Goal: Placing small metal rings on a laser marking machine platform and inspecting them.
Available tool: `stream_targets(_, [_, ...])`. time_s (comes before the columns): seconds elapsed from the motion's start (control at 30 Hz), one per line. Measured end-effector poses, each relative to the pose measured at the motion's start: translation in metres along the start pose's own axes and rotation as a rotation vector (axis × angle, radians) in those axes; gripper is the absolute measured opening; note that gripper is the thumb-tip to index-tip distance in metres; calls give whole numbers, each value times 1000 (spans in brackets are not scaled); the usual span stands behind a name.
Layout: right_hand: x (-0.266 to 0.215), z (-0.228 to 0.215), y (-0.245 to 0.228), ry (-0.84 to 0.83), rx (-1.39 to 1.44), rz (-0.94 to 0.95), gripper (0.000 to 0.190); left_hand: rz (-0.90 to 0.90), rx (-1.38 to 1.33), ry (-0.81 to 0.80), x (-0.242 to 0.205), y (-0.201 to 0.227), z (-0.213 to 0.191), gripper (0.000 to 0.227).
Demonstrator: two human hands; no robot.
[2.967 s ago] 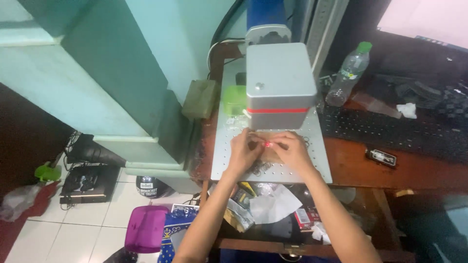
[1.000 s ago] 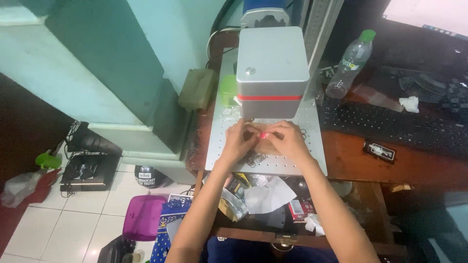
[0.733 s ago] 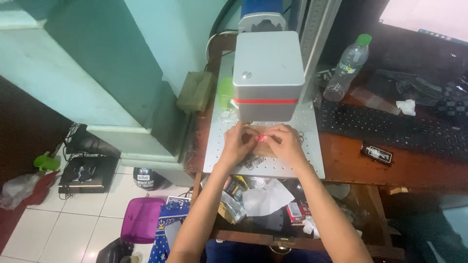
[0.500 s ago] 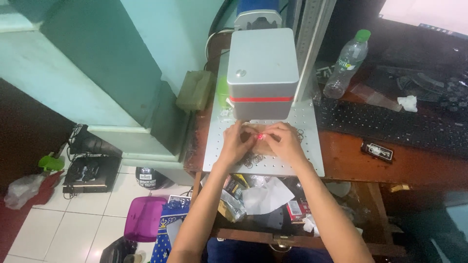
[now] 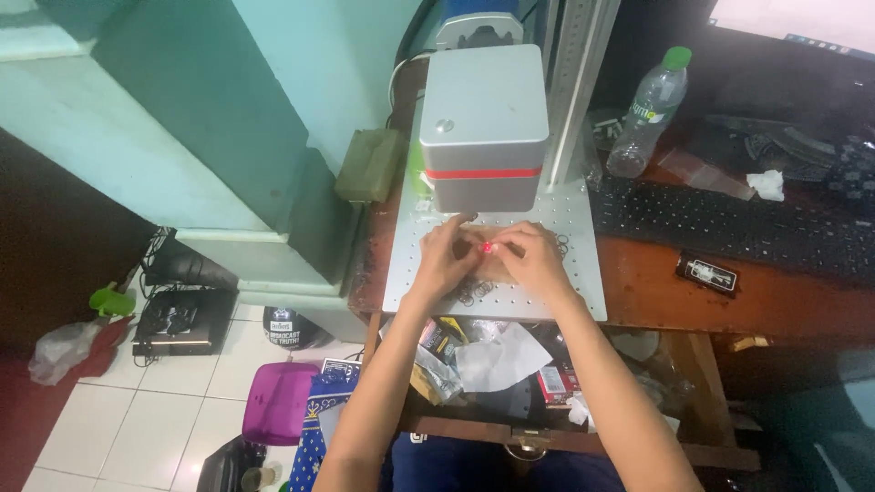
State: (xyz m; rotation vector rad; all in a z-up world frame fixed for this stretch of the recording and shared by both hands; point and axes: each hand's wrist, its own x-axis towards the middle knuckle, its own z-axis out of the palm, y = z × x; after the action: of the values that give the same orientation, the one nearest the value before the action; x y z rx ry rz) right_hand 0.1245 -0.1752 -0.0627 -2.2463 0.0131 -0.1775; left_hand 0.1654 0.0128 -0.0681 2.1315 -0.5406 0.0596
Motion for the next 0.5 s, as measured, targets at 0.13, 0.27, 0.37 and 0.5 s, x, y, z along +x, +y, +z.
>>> stream_targets(0.13, [2,2,3,9,-7,-2,13,-10,2,-2,-1,3,-1,62])
stream_targets(0.27, [0,0,-1,16,-15,-7,12,-22,-27,9,1,3,1,62])
stream_targets(0.37, [-2,-2,-3,19,-25,-15,12,-31,-55,13,1,2,1,64])
stream_targets(0.5, [-4,-4,-6,40,-24,-32,12,-43,-68,17,1,5,-1,66])
